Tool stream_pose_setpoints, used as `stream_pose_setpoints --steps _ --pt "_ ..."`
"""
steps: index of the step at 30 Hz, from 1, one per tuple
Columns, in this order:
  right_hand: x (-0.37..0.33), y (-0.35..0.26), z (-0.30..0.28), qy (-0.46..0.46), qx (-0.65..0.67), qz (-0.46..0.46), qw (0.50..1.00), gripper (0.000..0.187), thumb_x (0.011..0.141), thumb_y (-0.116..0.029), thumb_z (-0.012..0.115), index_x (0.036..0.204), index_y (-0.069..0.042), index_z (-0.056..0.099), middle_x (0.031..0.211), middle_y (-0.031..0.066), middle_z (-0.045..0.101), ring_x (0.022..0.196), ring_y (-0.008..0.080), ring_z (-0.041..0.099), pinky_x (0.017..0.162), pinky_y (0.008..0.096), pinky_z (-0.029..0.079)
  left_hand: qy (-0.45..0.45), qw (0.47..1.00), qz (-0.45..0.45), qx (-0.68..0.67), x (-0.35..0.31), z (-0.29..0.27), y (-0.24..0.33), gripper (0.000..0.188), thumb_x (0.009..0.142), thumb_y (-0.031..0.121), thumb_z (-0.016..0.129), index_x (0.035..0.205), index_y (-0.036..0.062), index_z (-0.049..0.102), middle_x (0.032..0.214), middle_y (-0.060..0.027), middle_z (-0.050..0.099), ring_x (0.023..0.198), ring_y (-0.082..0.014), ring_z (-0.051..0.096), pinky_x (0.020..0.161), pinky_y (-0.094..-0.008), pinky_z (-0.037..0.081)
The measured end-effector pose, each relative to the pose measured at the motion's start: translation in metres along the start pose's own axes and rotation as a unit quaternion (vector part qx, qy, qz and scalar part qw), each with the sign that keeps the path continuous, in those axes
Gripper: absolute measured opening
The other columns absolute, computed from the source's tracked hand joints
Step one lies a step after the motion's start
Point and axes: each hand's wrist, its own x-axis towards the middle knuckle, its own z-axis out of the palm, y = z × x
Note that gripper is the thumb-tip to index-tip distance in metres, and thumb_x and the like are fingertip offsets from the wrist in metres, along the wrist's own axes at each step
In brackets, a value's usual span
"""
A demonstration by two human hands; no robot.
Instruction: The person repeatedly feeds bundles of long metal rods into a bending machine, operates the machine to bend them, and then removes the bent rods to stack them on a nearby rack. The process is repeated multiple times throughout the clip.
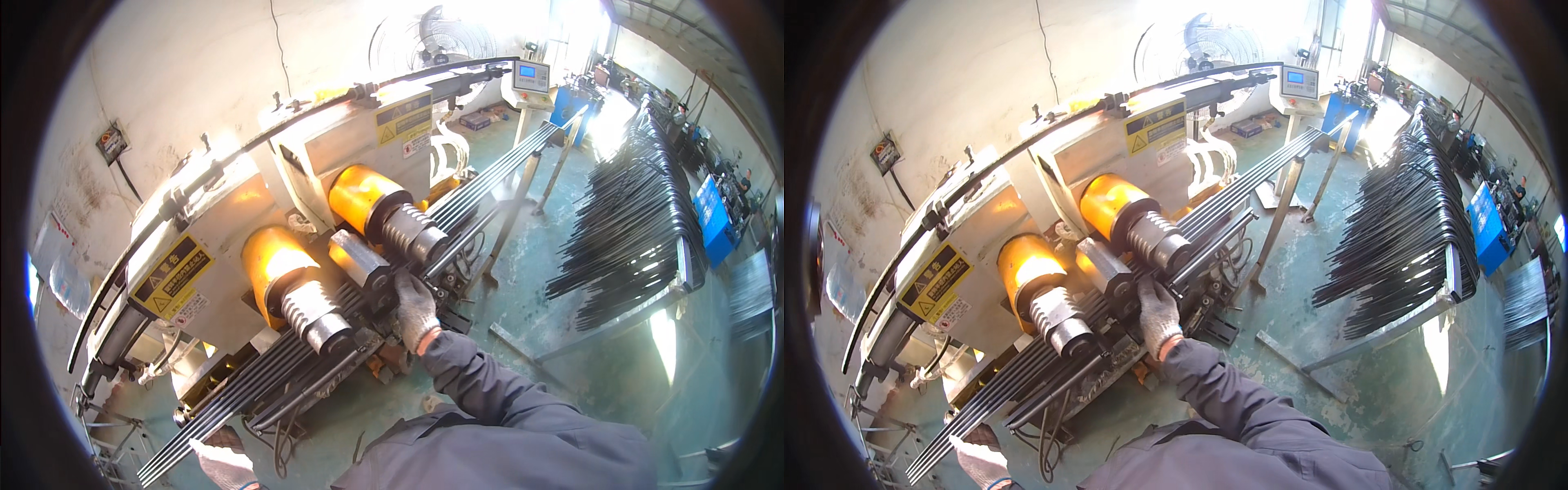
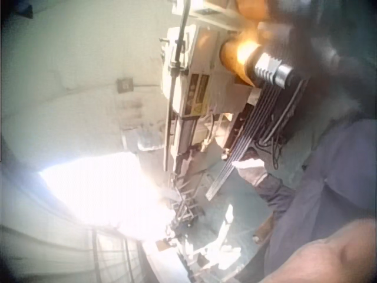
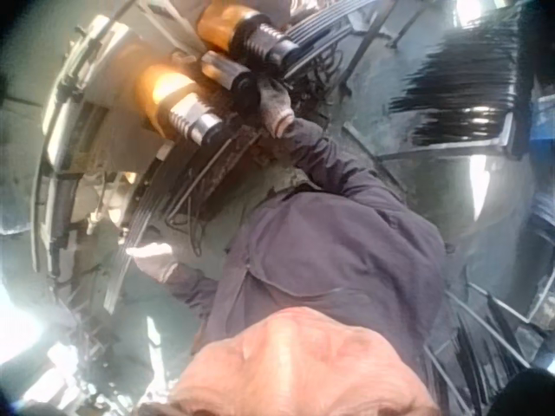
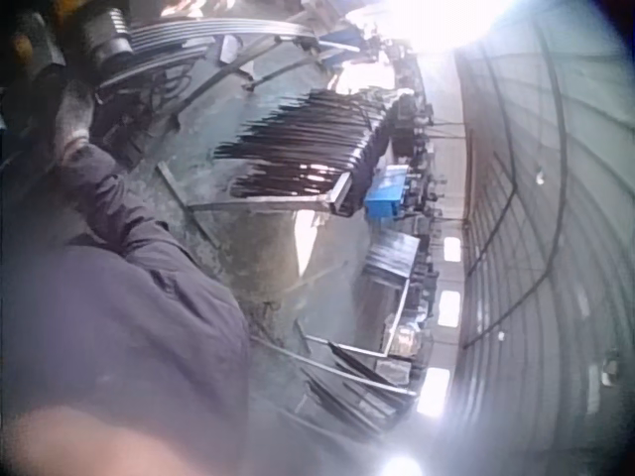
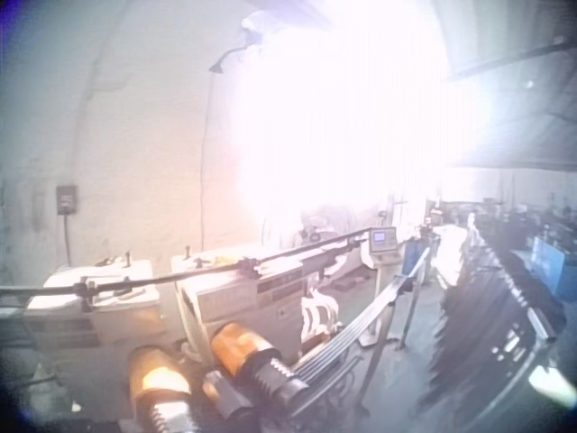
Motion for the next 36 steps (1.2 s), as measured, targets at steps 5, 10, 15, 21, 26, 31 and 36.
stream_pose_setpoints --steps 5,10,15,21,26,31,36 --pt "0.016 -0.003 0.012 0.018 0.042 0.023 0.999 0.05 0.114 -0.042 0.069 0.139 0.001 0.076 0.114 0.0043 0.076 0.1 0.0149 0.066 0.091 0.0345 0.053 -0.008 0.882 0.306 0.359 0.024 -0.002 0.019 0.062 0.105 0.055 0.075 0.132 -0.0006 0.075 0.118 -0.0158 0.081 0.105 -0.0332 0.077 0.095 -0.0449 0.061" --pt "0.027 0.002 0.011 0.01 0.019 0.066 0.998 0.056 0.113 -0.048 0.068 0.138 0.002 0.076 0.117 0.0076 0.079 0.1 0.0184 0.071 0.091 0.0375 0.056 0.085 0.934 0.281 0.205 0.025 0.053 0.072 0.029 0.106 0.033 0.085 0.104 0.0045 0.08 0.093 -0.0053 0.08 0.073 -0.0168 0.069 0.065 -0.0292 0.057" --pt "0.043 0.0 0.01 0.005 -0.109 0.058 0.992 0.058 0.11 -0.05 0.07 0.136 0.001 0.077 0.117 0.01 0.081 0.102 0.0198 0.077 0.085 0.0388 0.058 0.023 0.98 0.128 0.15 0.026 0.151 0.131 0.061 0.113 0.043 0.072 0.159 0.0027 0.063 0.14 -0.0146 0.076 0.125 -0.0266 0.074 0.111 -0.0422 0.06" --pt "0.045 -0.021 0.02 -0.052 -0.103 -0.104 0.988 0.041 0.104 -0.032 0.08 0.131 -0.001 0.078 0.116 0.0089 0.081 0.099 0.0174 0.079 0.082 0.0362 0.062 -0.018 0.943 0.277 0.187 0.004 0.225 0.132 0.043 0.116 0.022 0.067 0.152 -0.0015 0.066 0.136 -0.0123 0.076 0.12 -0.0213 0.073 0.112 -0.0363 0.057" --pt "0.043 -0.041 0.021 -0.066 0.003 0.002 0.998 0.036 0.102 -0.029 0.082 0.128 -0.004 0.079 0.114 0.0068 0.08 0.098 0.0174 0.079 0.082 0.0344 0.063 -0.11 0.929 0.292 0.199 0.0 0.29 0.138 0.047 0.113 0.023 0.073 0.155 0.0038 0.062 0.126 -0.008 0.072 0.109 -0.018 0.07 0.097 -0.0343 0.059" --pt "0.042 -0.049 0.018 -0.083 -0.055 0.022 0.995 0.037 0.101 -0.034 0.084 0.128 -0.009 0.081 0.108 0.0055 0.08 0.089 0.0172 0.078 0.07 0.0346 0.062 -0.232 0.883 0.344 0.221 -0.023 0.349 0.116 0.042 0.113 0.012 0.067 0.152 0.001 0.055 0.112 -0.0108 0.071 0.09 -0.018 0.067 0.083 -0.0298 0.058" --pt "0.045 -0.041 0.012 -0.079 -0.094 0.048 0.991 0.037 0.103 -0.034 0.082 0.13 -0.008 0.079 0.107 0.0068 0.08 0.086 0.0171 0.079 0.068 0.0364 0.062 -0.263 0.834 0.363 0.321 -0.053 0.417 0.1 0.043 0.108 0.016 0.069 0.146 -0.0015 0.06 0.104 -0.0116 0.07 0.098 -0.0179 0.07 0.093 -0.0357 0.059"
